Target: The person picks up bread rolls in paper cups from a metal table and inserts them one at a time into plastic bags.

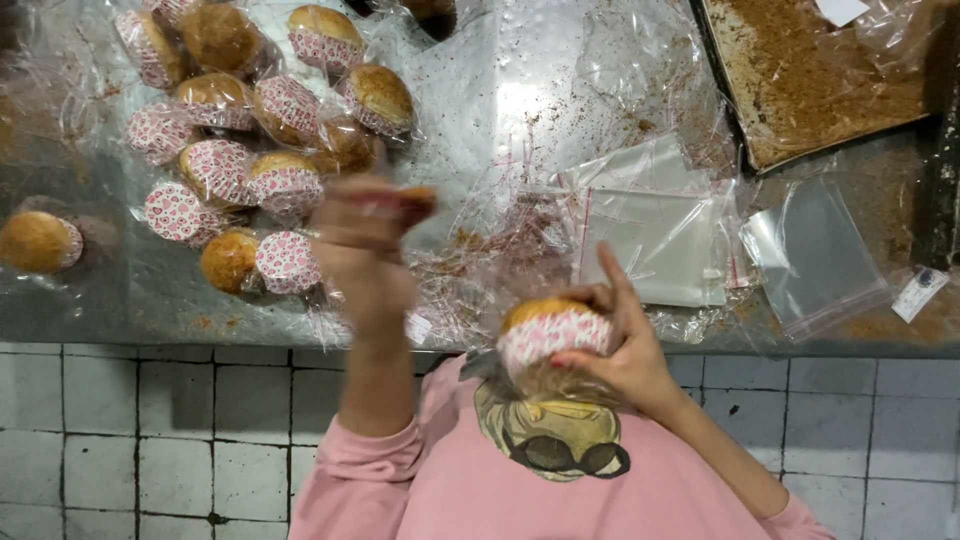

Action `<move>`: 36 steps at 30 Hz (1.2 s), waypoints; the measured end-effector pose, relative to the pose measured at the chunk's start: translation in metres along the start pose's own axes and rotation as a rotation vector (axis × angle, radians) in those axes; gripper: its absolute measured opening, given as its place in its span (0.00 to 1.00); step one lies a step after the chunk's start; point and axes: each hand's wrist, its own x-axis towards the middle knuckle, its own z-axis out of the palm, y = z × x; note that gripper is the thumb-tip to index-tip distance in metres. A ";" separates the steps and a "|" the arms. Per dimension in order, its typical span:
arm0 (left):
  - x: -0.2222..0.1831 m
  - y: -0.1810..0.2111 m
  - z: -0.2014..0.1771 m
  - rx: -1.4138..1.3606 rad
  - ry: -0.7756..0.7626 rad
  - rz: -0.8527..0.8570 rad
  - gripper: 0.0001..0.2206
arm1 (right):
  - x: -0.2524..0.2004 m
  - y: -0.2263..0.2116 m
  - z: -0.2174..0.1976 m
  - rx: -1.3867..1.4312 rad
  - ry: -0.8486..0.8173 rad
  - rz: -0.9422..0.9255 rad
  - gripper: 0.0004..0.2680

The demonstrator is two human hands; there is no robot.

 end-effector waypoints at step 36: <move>-0.035 -0.068 0.001 -0.234 -0.108 -0.789 0.13 | 0.087 0.039 -0.052 0.297 0.171 0.154 0.11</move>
